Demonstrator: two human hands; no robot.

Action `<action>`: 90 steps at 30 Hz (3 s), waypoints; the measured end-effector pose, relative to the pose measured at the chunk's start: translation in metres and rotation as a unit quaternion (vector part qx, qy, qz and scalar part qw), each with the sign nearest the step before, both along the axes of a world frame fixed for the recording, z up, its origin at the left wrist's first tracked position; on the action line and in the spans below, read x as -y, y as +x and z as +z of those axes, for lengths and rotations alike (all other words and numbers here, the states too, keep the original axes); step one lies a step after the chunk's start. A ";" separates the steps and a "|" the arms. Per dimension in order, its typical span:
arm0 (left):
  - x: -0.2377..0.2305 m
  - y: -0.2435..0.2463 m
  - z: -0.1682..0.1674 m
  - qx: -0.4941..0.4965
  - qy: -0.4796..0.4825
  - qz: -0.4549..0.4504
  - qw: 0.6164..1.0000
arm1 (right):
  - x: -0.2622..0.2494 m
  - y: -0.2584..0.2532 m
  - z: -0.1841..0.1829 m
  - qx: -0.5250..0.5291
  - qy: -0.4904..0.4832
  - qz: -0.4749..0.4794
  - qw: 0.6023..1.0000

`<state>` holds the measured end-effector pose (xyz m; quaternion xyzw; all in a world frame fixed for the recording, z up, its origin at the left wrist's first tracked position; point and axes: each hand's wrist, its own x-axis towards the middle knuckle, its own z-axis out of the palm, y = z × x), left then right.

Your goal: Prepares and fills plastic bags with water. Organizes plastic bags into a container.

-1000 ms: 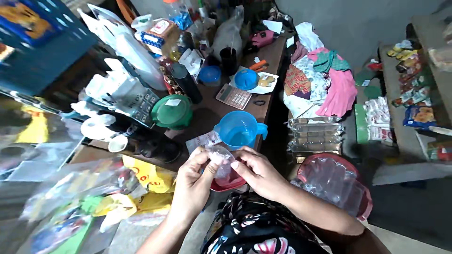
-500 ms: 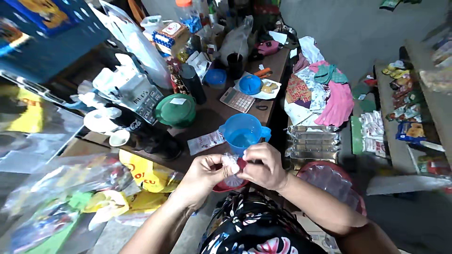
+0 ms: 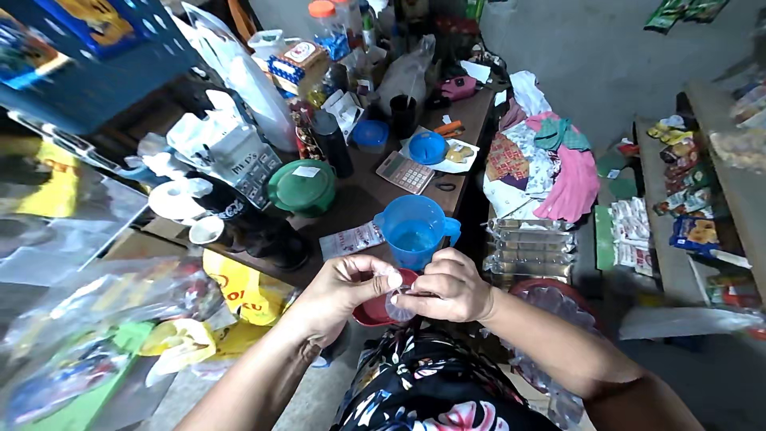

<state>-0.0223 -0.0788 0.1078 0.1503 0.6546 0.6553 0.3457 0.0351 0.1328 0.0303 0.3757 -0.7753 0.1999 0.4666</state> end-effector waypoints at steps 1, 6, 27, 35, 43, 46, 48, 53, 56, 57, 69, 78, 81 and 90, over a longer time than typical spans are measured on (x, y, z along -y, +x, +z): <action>-0.001 0.000 -0.001 0.000 0.004 0.007 1.000 | -0.001 -0.002 0.002 0.001 0.008 0.004 1.000; 0.000 -0.003 -0.016 -0.057 0.031 0.037 0.997 | -0.007 -0.011 0.016 -0.001 0.073 -0.023 0.997; 0.006 0.011 -0.095 -0.564 0.073 0.115 0.814 | 0.034 0.007 0.014 0.610 -0.523 0.112 0.584; 0.008 0.014 -0.075 -0.525 0.026 0.106 0.844 | 0.038 0.010 -0.007 0.446 -0.347 0.002 0.825; 0.009 0.012 -0.066 -0.430 0.016 0.098 0.897 | 0.042 0.009 0.006 0.367 -0.208 -0.088 0.902; 0.012 0.011 -0.070 -0.429 0.021 0.088 0.899 | 0.045 0.006 0.004 0.342 -0.164 -0.112 0.918; 0.013 0.010 -0.075 -0.432 0.025 0.089 0.897 | 0.044 0.004 0.004 0.345 -0.160 -0.106 0.919; 0.015 0.010 -0.084 -0.429 0.033 0.101 0.897 | 0.039 0.006 0.010 0.401 -0.190 -0.074 0.893; 0.015 0.008 -0.087 -0.427 0.034 0.106 0.897 | 0.035 0.005 0.013 0.427 -0.202 -0.055 0.880; 0.016 0.008 -0.087 -0.417 0.037 0.106 0.902 | 0.034 0.005 0.014 0.432 -0.205 -0.049 0.877; 0.010 0.010 -0.094 -0.314 0.105 0.128 0.935 | 0.020 0.004 0.023 0.448 -0.149 0.015 0.882; 0.012 0.012 -0.094 -0.392 0.056 0.144 0.907 | 0.019 0.010 0.028 0.507 -0.197 0.023 0.839; 0.013 0.014 -0.094 -0.407 0.047 0.136 0.902 | 0.019 0.006 0.036 0.609 -0.277 0.035 0.743; 0.016 0.012 -0.107 -0.371 0.137 0.127 0.910 | 0.017 -0.015 0.052 0.739 -0.251 0.039 0.624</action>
